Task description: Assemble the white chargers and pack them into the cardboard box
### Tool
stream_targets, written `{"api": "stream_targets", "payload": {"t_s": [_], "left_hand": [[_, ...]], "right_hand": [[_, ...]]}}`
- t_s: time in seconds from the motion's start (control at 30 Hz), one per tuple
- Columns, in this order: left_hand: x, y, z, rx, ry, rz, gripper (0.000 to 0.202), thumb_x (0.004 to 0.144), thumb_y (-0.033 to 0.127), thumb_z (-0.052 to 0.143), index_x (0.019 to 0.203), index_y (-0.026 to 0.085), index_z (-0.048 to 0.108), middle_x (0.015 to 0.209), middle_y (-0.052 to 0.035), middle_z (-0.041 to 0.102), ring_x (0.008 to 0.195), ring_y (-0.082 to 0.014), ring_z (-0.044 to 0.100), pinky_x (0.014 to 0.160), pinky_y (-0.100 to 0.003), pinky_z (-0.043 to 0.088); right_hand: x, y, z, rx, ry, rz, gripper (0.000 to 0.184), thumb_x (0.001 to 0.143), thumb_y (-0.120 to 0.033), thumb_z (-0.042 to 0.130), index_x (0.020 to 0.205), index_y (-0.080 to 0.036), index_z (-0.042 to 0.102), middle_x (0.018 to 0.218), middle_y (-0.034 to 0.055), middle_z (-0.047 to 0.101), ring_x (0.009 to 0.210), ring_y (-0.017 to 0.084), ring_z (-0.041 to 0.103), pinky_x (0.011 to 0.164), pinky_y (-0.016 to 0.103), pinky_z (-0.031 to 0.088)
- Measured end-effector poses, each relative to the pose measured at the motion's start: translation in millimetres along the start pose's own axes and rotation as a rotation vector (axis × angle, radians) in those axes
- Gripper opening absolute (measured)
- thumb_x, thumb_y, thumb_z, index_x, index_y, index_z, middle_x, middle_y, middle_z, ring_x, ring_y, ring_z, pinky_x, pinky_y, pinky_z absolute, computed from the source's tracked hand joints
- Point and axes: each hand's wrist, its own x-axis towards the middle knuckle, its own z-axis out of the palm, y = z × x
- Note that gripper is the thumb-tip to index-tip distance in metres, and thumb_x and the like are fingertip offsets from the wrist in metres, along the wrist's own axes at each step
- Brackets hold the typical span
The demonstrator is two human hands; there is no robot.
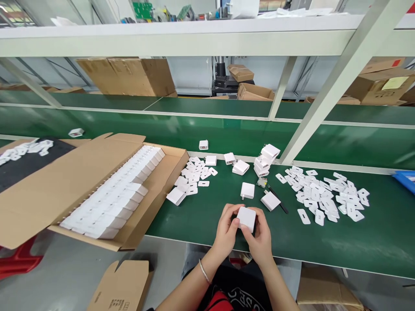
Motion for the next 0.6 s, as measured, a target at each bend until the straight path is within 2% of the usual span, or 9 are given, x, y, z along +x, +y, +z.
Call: {"api": "stream_targets", "payload": {"t_s": [0.1, 0.2, 0.27, 0.33, 0.4, 0.43, 0.47, 0.53, 0.6], "left_hand": [[-4.7, 3.8, 1.2, 0.065, 0.073, 0.016, 0.047, 0.106, 0.062, 0.049, 0.122, 0.024, 0.071, 0.105, -0.0076, 0.059, 0.093, -0.0215, 0.059, 0.077, -0.031, 0.051], [-5.4, 5.0, 1.7, 0.053, 0.076, 0.02, 0.047, 0.104, 0.063, 0.052, 0.121, 0.023, 0.071, 0.104, -0.0078, 0.06, 0.094, -0.0217, 0.06, 0.078, -0.031, 0.052], [-3.3, 3.1, 1.4, -0.035, 0.052, -0.016, 0.049, 0.104, 0.063, 0.052, 0.126, 0.023, 0.07, 0.112, -0.01, 0.063, 0.101, -0.0234, 0.063, 0.084, -0.034, 0.055], [-0.9, 0.4, 0.7, -0.16, 0.034, -0.073, 0.056, 0.107, 0.064, 0.044, 0.139, 0.022, 0.063, 0.126, -0.0138, 0.065, 0.114, -0.0266, 0.066, 0.095, -0.039, 0.056], [0.2, -1.3, 0.5, -0.233, 0.028, -0.097, 0.061, 0.108, 0.064, 0.039, 0.15, 0.021, 0.052, 0.137, -0.0174, 0.064, 0.123, -0.0294, 0.065, 0.103, -0.044, 0.055], [0.2, -1.2, 1.0, -0.221, 0.02, -0.091, 0.062, 0.107, 0.063, 0.044, 0.153, 0.021, 0.048, 0.141, -0.0183, 0.062, 0.126, -0.0305, 0.064, 0.105, -0.046, 0.054], [0.0, -0.7, 2.0, -0.171, 0.009, -0.078, 0.061, 0.104, 0.059, 0.053, 0.153, 0.022, 0.048, 0.143, -0.0181, 0.06, 0.128, -0.0313, 0.063, 0.108, -0.047, 0.053], [-0.4, 1.8, 5.4, -0.002, 0.014, -0.059, 0.06, 0.094, 0.042, 0.072, 0.148, 0.024, 0.052, 0.145, -0.0155, 0.058, 0.131, -0.0316, 0.06, 0.112, -0.049, 0.05], [1.3, 5.2, 8.3, 0.169, 0.068, -0.078, 0.057, 0.085, 0.024, 0.077, 0.138, 0.024, 0.057, 0.138, -0.0127, 0.06, 0.13, -0.0303, 0.059, 0.113, -0.049, 0.048]], "right_hand": [[0.0, -1.3, -1.1, 0.009, -0.039, 0.0, 0.026, 0.098, -0.04, 0.065, 0.118, -0.023, 0.065, 0.11, 0.0072, 0.065, 0.1, 0.025, 0.065, 0.086, 0.037, 0.054], [-0.1, -2.9, -2.3, 0.004, -0.051, -0.013, 0.028, 0.099, -0.043, 0.064, 0.118, -0.023, 0.065, 0.108, 0.0069, 0.064, 0.098, 0.024, 0.064, 0.085, 0.038, 0.054], [-0.4, -3.0, -1.9, -0.033, -0.024, -0.028, 0.031, 0.098, -0.043, 0.066, 0.122, -0.024, 0.063, 0.113, 0.0081, 0.063, 0.103, 0.026, 0.063, 0.087, 0.039, 0.054], [-1.0, -2.2, -0.4, -0.116, 0.008, -0.043, 0.037, 0.096, -0.041, 0.071, 0.127, -0.025, 0.062, 0.122, 0.0105, 0.061, 0.112, 0.028, 0.061, 0.088, 0.04, 0.055], [-2.0, -0.3, 1.4, -0.21, 0.026, -0.054, 0.041, 0.095, -0.039, 0.073, 0.132, -0.025, 0.063, 0.128, 0.0126, 0.059, 0.11, 0.028, 0.061, 0.083, 0.039, 0.055], [-2.5, 0.9, 1.9, -0.244, 0.025, -0.061, 0.04, 0.095, -0.037, 0.072, 0.133, -0.026, 0.063, 0.13, 0.0131, 0.057, 0.105, 0.026, 0.061, 0.08, 0.039, 0.056], [-2.7, 2.3, 2.2, -0.266, 0.022, -0.071, 0.04, 0.097, -0.036, 0.071, 0.135, -0.027, 0.063, 0.131, 0.0134, 0.056, 0.103, 0.025, 0.061, 0.078, 0.038, 0.056], [-2.0, 5.0, 1.9, -0.284, 0.003, -0.106, 0.04, 0.098, -0.034, 0.068, 0.137, -0.029, 0.062, 0.133, 0.0129, 0.055, 0.107, 0.026, 0.062, 0.08, 0.039, 0.058], [0.4, 6.4, 1.4, -0.288, -0.046, -0.149, 0.04, 0.099, -0.031, 0.064, 0.139, -0.031, 0.061, 0.135, 0.0119, 0.055, 0.119, 0.029, 0.06, 0.087, 0.041, 0.058]]}}
